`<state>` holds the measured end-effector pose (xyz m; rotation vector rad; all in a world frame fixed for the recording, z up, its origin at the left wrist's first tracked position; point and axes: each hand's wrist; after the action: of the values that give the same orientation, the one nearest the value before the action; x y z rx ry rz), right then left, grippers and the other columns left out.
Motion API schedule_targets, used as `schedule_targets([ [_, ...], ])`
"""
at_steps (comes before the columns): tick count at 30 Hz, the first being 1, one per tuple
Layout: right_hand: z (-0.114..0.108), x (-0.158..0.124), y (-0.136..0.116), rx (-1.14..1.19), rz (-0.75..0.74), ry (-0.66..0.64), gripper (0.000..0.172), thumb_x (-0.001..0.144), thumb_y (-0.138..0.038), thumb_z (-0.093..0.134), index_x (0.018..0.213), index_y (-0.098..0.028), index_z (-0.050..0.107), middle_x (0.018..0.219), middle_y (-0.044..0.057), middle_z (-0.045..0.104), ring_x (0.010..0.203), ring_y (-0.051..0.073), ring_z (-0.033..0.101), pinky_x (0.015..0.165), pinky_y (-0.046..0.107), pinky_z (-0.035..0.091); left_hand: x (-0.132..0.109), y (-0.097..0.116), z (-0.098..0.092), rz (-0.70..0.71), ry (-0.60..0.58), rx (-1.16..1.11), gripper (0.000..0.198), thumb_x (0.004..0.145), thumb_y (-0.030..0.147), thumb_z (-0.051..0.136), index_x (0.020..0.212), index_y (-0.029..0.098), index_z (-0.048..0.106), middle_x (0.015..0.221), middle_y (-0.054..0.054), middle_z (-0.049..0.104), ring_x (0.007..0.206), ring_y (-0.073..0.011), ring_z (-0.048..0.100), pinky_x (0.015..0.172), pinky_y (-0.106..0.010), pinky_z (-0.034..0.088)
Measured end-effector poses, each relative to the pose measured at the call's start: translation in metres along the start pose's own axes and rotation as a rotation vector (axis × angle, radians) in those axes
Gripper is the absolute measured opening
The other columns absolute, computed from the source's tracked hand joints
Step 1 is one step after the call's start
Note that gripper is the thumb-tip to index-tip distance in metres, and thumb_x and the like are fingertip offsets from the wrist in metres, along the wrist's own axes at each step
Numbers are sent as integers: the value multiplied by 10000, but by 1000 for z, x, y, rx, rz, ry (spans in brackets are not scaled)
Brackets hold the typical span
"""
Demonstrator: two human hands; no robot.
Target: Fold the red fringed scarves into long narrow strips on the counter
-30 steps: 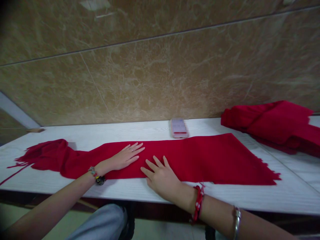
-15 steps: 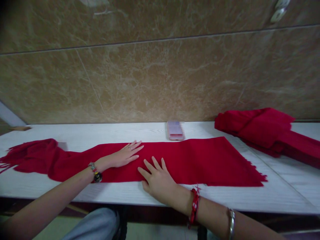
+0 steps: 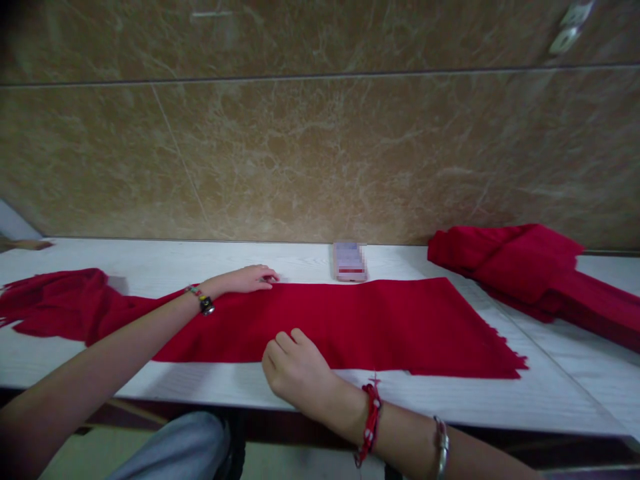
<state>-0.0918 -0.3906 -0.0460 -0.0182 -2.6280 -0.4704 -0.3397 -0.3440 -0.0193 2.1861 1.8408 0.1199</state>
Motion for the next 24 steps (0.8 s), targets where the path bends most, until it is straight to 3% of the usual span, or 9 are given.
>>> schedule_targets([
  [4, 2, 4, -1, -22, -9, 50, 124, 755, -44, 494, 693, -137, 548, 635, 32, 534, 579, 163, 452, 517, 296, 328, 14, -6, -9, -71, -109, -76, 229, 711, 295, 535, 857, 145, 629, 764, -8, 635, 666, -128, 519, 599, -194, 368],
  [17, -6, -7, -2, -143, 129, 18, 141, 666, -5, 535, 617, -137, 541, 563, 36, 517, 531, 174, 445, 493, 300, 301, 33, 12, 0, -6, -94, -107, 230, 724, 318, 524, 838, 145, 623, 817, -21, 642, 710, -128, 521, 638, -196, 363],
  [24, -7, -19, 2, -90, 39, 10, 135, 708, -12, 507, 692, -143, 529, 626, 29, 524, 566, 162, 438, 524, 293, 309, 42, 19, 5, -6, -59, -148, 173, 701, 256, 538, 810, 150, 621, 802, -13, 640, 711, -126, 522, 639, -197, 357],
])
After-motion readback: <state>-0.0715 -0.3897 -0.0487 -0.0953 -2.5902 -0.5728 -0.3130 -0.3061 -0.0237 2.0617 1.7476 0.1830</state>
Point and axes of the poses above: each hand's wrist, its own x-axis towards the middle knuckle, its own z-axis out of the palm, y = z × x
